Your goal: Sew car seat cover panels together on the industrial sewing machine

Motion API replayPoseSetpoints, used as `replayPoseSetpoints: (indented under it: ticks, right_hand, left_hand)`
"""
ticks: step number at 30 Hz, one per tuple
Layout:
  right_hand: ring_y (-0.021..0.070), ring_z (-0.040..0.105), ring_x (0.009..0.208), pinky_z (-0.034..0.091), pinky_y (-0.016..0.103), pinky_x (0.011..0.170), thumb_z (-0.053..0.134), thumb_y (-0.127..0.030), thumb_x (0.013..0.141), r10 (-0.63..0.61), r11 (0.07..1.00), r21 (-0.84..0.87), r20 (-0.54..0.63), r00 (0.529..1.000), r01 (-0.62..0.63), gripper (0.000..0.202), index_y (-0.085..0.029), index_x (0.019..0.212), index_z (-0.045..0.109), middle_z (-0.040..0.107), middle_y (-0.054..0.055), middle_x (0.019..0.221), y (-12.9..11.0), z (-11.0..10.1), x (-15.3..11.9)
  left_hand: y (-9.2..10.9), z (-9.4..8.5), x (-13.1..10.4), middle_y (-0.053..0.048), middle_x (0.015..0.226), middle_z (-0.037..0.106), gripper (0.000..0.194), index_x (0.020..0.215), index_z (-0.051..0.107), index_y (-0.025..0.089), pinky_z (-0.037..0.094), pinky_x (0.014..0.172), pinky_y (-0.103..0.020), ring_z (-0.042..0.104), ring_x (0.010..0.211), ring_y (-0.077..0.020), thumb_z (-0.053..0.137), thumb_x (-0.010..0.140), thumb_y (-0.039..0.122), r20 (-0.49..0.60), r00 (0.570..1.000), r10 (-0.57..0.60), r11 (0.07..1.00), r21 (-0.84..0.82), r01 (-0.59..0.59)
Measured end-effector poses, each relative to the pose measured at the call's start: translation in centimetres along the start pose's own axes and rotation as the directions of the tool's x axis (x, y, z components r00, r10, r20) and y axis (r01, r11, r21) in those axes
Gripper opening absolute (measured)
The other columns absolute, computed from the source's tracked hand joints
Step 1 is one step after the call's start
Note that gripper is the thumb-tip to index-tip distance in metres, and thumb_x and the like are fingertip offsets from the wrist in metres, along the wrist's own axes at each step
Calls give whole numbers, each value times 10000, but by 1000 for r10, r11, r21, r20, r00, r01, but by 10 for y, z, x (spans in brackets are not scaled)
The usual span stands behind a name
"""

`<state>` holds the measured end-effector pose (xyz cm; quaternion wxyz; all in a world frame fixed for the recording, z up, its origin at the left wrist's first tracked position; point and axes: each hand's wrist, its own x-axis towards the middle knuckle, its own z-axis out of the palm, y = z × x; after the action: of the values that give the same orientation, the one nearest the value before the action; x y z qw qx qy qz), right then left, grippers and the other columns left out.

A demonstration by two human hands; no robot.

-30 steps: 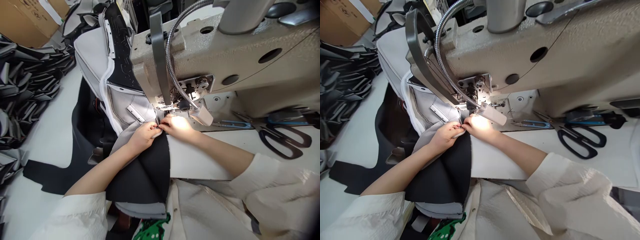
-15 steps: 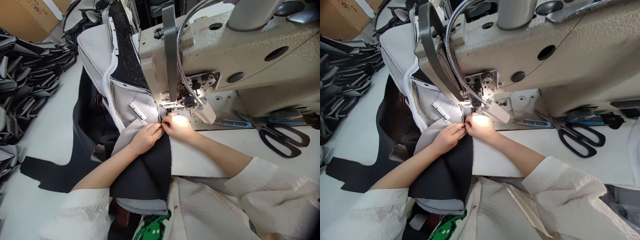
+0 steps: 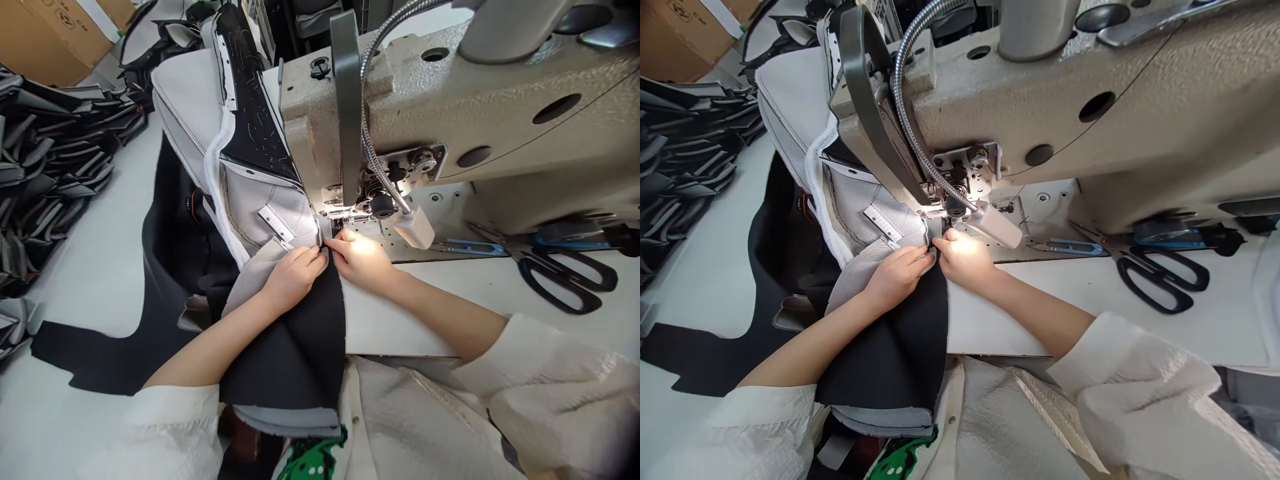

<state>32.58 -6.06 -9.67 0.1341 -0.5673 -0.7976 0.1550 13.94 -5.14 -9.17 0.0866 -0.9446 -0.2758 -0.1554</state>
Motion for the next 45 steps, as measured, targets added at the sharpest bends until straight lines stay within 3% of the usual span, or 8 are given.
replayPoseSetpoints:
  ticks: [8,13,18,22,26,30,35,45]
  right_hand:
    - [181,544,730,279,260,509,413,-216,843,-35,989,-144,59,998,43,352,-195,1153,579,542,98,1024,-8,-10,8]
    - [229,538,900,391,305,688,446,-191,855,-196,977,-83,-8,981,194,298,-166,1099,614,575,112,1032,6,-14,-19]
    - [261,417,1223,293,460,1026,629,-329,813,-605,796,41,42,795,604,344,-232,1142,601,502,87,1298,12,-14,-48]
    - [242,501,1152,396,427,965,520,-221,901,-713,691,-106,64,698,715,277,-155,1161,590,575,107,1222,-3,-2,-46]
    - [226,584,1048,485,369,861,392,-36,901,-707,680,-292,-16,707,673,297,-88,1080,623,637,132,1107,-10,10,-37]
    - [222,579,1091,471,371,942,377,-42,908,-685,708,-335,-111,720,622,309,-85,1067,638,643,129,1125,7,11,-35]
    - [252,514,1190,425,404,1023,464,-122,849,-667,740,-213,-106,738,638,351,-63,1166,603,594,136,1227,28,5,-38]
    - [264,547,1158,468,413,985,379,-82,921,-680,719,-296,-108,725,629,329,-55,1131,630,605,151,1205,32,2,-40]
  left_hand:
    - [-4,-3,8,-60,938,670,253,907,641,158,515,827,-312,599,867,-177,426,835,47,123,988,-93,981,-156,111]
    - [0,-2,7,-96,993,648,265,962,616,139,504,857,-342,588,911,-191,396,850,41,145,987,-73,992,-94,87]
    - [-1,-2,8,-112,1040,643,285,1040,599,128,496,877,-360,592,941,-198,401,850,49,182,981,-72,994,-63,85]
    - [-2,-3,10,-134,1069,638,311,1079,583,104,484,898,-366,585,989,-212,385,848,39,190,980,-51,998,-29,58]
    - [-1,-5,16,-109,995,645,244,975,602,126,498,853,-344,596,906,-199,390,868,68,214,975,-57,998,5,57]
    - [-2,2,32,-93,941,650,221,915,609,136,498,852,-348,601,883,-196,398,874,84,211,975,-62,998,5,62]
    - [-3,12,50,-98,936,664,224,926,627,120,476,914,-367,607,928,-203,405,896,118,133,991,-19,1000,13,18]
    - [-3,7,53,-79,923,681,282,911,649,139,488,895,-359,615,922,-192,367,914,127,156,987,23,1000,0,-24]
